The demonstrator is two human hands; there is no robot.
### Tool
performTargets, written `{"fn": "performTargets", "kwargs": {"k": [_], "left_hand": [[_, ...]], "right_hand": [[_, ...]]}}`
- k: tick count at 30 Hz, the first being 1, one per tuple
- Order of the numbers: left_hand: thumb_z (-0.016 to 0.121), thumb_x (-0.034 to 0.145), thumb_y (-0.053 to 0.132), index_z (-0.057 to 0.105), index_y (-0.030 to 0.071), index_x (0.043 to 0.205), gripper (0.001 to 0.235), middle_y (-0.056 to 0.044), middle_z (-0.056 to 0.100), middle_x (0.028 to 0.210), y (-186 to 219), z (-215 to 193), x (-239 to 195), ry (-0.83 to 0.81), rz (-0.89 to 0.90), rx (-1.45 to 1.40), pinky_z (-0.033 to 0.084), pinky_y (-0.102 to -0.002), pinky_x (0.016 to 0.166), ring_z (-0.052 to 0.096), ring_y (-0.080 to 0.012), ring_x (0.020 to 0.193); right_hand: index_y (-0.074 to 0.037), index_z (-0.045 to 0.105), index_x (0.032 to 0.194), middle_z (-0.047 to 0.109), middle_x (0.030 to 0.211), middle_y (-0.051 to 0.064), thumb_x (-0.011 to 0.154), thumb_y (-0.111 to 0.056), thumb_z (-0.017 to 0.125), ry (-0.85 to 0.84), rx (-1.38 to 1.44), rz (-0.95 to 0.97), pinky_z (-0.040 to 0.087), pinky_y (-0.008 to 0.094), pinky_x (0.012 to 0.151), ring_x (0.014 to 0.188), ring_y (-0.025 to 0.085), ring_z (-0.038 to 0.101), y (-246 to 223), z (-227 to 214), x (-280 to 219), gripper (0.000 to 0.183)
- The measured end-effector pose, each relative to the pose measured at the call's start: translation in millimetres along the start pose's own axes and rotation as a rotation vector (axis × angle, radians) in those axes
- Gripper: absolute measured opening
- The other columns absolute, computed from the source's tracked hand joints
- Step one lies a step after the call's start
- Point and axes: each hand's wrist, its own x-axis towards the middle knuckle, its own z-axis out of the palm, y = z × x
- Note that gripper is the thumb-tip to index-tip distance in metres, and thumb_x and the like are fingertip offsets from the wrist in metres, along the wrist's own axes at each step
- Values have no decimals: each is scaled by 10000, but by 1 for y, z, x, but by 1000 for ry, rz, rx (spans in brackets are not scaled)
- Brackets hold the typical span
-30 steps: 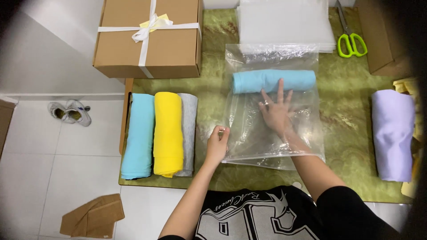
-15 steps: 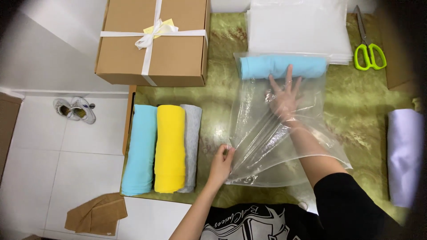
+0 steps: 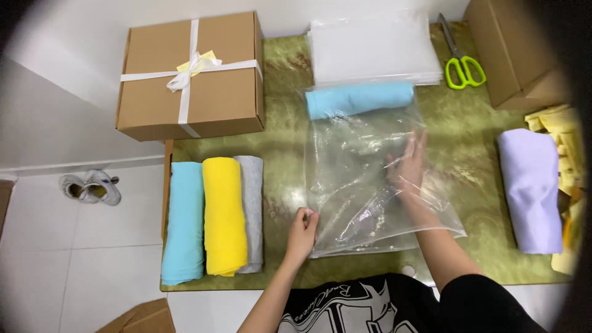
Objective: The person writes on a note with a pencil, attaches it to a tied box, then rolls a fabric item into a plastic bag and places it inside a cardboard box taken from a stack.
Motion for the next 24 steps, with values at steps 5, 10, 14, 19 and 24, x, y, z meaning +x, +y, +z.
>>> {"fn": "performTargets", "kwargs": {"k": [5,10,14,19,24], "left_hand": [[595,1085,298,616,125,1170,194,-119,710,633,8,7,-23,-32,2,-15,524,-249,387,661,-189,428],[689,1043,298,702,95,1125,220,-160,816,910,-41,7,-5,40,110,55,626,-419,626,777,-305,742],[746,1002,270,743,100,1063,181,-96,825,931,-46,7,-10,73,112,-17,648,-337,668,748,-198,761],[756,995,221,739,46,1078,195,-111,811,932,-37,5,-29,96,109,-143,659,-285,652,705,-155,740],[769,981,266,764,96,1040,180,-57,805,852,-50,4,-23,149,143,-29,636,-303,619,719,-138,697]], "right_hand": [[6,254,1673,419,1532,347,937,-167,785,-33,68,88,476,633,1086,1310,541,533,-20,-67,-58,923],[42,499,1587,588,1516,307,1047,-338,728,147,-138,-83,425,537,1188,1412,446,552,-1,-83,-128,698],[68,301,1652,344,1678,337,1042,-504,568,-124,-85,107,283,554,1279,1550,464,350,-19,-124,-162,879],[-23,291,1690,268,1717,329,1046,-577,516,-317,-138,164,214,634,1285,1603,482,223,-4,-130,-190,878],[-357,207,1713,43,1813,51,890,-698,687,-869,-99,-61,53,577,1331,1649,370,10,30,-140,-222,1012]]}}
